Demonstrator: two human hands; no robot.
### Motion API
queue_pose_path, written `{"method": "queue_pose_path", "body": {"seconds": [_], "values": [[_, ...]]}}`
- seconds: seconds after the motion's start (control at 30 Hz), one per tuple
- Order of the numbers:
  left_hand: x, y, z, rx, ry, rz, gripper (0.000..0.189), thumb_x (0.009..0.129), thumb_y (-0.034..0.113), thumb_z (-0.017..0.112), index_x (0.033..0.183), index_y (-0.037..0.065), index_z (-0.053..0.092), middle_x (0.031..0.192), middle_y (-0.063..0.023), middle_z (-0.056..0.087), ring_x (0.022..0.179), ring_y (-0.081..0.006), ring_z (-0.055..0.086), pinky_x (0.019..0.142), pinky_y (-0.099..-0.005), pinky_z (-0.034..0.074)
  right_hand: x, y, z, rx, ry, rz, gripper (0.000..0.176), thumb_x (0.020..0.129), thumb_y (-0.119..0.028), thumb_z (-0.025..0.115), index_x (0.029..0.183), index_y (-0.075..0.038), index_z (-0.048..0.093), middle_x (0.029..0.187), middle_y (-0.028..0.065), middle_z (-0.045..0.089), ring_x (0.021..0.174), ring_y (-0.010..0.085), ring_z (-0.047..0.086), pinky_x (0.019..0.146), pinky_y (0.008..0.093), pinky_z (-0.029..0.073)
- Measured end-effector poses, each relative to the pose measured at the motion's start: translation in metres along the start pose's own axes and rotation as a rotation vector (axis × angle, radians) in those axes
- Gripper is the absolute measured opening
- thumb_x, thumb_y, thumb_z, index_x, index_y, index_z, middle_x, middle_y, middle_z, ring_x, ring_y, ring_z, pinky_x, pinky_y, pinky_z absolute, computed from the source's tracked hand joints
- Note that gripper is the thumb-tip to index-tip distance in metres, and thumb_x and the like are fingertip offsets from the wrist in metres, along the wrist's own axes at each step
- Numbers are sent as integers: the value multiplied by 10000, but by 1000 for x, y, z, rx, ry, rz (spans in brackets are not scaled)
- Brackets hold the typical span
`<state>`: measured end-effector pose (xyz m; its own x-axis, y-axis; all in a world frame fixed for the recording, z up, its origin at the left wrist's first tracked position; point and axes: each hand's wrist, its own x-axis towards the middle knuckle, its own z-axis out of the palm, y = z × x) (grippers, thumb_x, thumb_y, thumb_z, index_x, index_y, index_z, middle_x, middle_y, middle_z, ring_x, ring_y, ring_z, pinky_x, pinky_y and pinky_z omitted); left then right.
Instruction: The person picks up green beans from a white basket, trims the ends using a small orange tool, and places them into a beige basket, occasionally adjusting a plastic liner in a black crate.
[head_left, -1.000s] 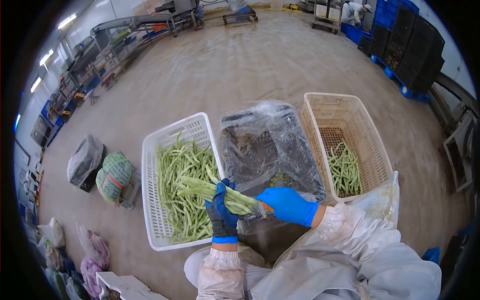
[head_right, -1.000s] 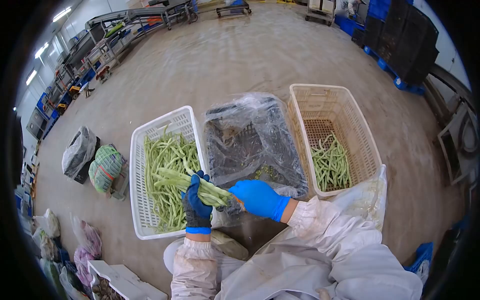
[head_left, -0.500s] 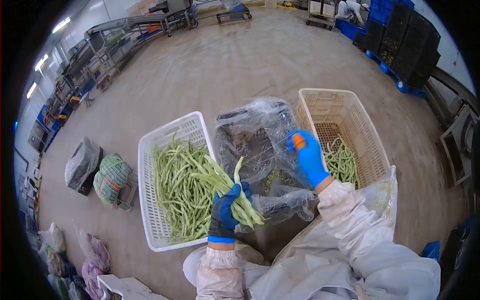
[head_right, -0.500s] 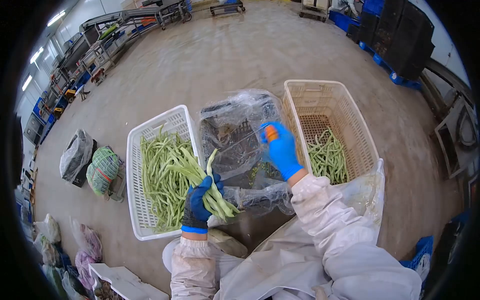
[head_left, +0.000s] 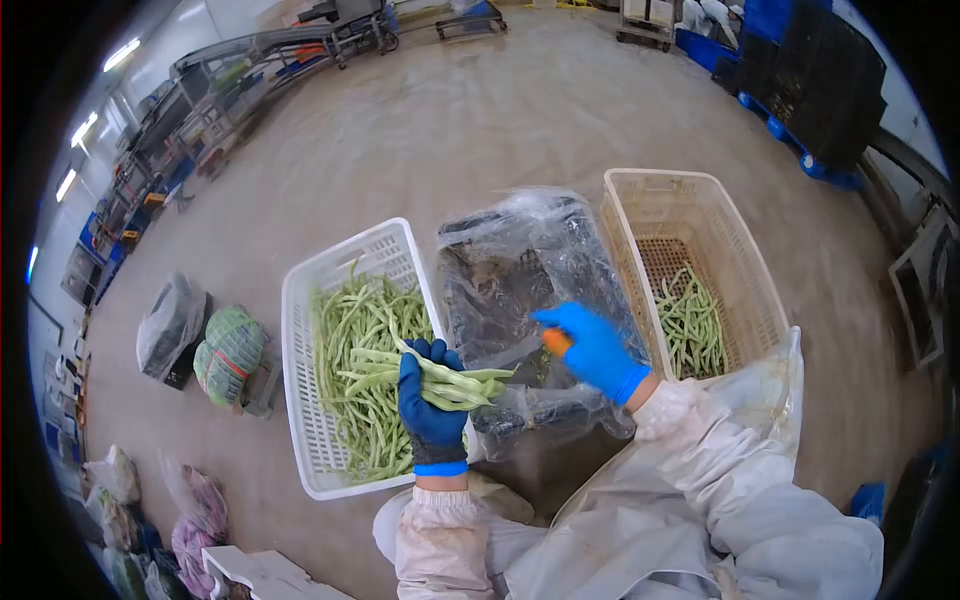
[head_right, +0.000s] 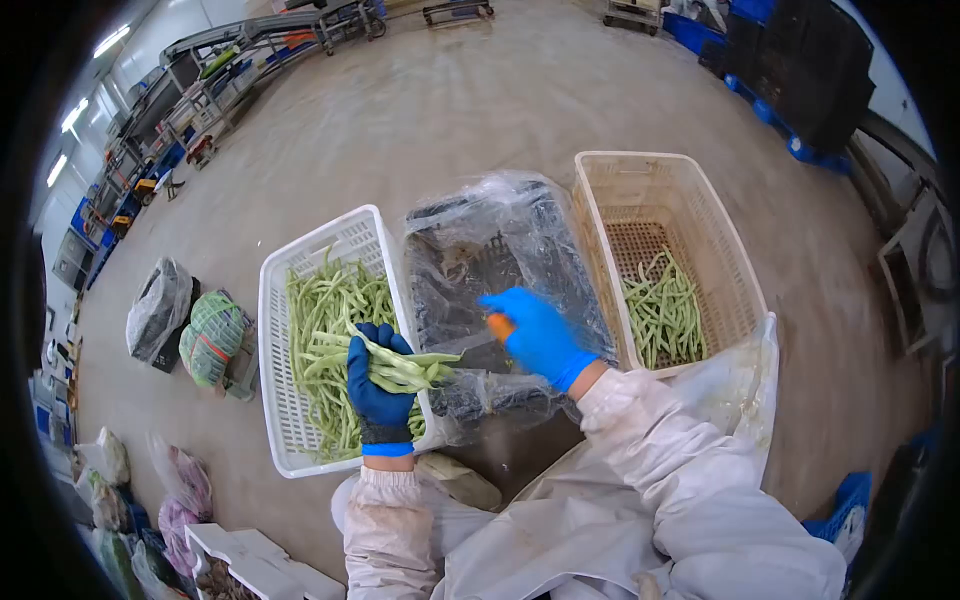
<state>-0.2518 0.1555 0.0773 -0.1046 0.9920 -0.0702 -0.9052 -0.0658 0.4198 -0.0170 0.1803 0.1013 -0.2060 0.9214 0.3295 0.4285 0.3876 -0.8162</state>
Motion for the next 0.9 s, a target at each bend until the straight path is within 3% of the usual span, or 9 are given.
{"method": "queue_pose_path", "body": {"seconds": [0.1, 0.2, 0.23, 0.3, 0.43, 0.5, 0.6, 0.7, 0.9], "values": [[1, -3, 6, -2, 24, -10, 254, 940, 260, 483, 1106, 93, 581, 1079, -63, 618, 1043, -187, 562, 961, -409, 434, -6, -33, 31, 405, -184, 83, 228, 838, -88, 589, 1054, -28, 624, 936, 135, 642, 832, 185, 604, 745, 315, 474], [0, -5, 12, -30, -19, -35, 268, 946, 268, 469, 1121, 94, 572, 1108, -57, 615, 1132, -210, 522, 1027, -460, 374, -9, -29, 61, 573, -338, 141, 239, 843, -75, 581, 1073, -16, 616, 931, 126, 651, 846, 120, 575, 752, 298, 469], [-1, -6, 12, 42, -19, 0, 269, 950, 265, 460, 1131, 96, 564, 1115, -52, 614, 1150, -218, 510, 1030, -464, 368, -10, -25, 62, 574, -340, 139, 239, 843, -75, 581, 1073, -16, 616, 931, 126, 651, 846, 120, 575, 752, 298, 469], [-2, -6, 9, 111, -12, 39, 270, 954, 262, 452, 1141, 99, 556, 1122, -48, 612, 1169, -226, 498, 1034, -469, 362, -7, -48, 48, 438, -566, 388, 285, 858, -67, 565, 1137, -7, 587, 962, 96, 642, 874, 109, 559, 781, 288, 464], [1, -9, 2, 162, -40, 81, 280, 954, 252, 457, 1181, 103, 528, 1209, -101, 558, 1166, -254, 497, 1026, -458, 370, -9, -54, 42, 571, -545, 467, 333, 882, -83, 554, 1207, -11, 544, 1005, 60, 628, 897, 105, 543, 803, 274, 452], [0, -8, 3, 221, 22, 76, 337, 949, 261, 472, 1225, 67, 490, 1239, -161, 525, 1162, -278, 495, 1021, -431, 377, -13, -33, 56, 782, -480, 320, 374, 895, -100, 555, 1255, -14, 505, 1040, 36, 612, 921, 100, 525, 836, 267, 437], [-1, -9, 8, 342, 31, 146, 412, 945, 282, 482, 1263, 23, 444, 1249, -197, 506, 1159, -291, 491, 1019, -410, 377, -12, -34, 51, 802, -506, 362, 362, 901, -141, 563, 1243, -28, 526, 986, 19, 609, 873, 72, 511, 787, 244, 435], [-5, -7, 13, 349, -9, 112, 522, 920, 308, 537, 1305, -11, 387, 1272, -173, 484, 1168, -248, 471, 979, -375, 398, -12, -30, 42, 806, -555, 486, 355, 901, -183, 572, 1223, -37, 551, 914, -8, 595, 802, 47, 491, 704, 220, 418], [-6, -7, 17, 416, -58, 158, 535, 913, 289, 550, 1318, -6, 364, 1270, -185, 480, 1168, -261, 468, 961, -393, 415, -9, -33, 41, 728, -514, 449, 332, 891, -219, 589, 1167, -36, 595, 858, -25, 583, 735, 34, 469, 644, 207, 393]]}}
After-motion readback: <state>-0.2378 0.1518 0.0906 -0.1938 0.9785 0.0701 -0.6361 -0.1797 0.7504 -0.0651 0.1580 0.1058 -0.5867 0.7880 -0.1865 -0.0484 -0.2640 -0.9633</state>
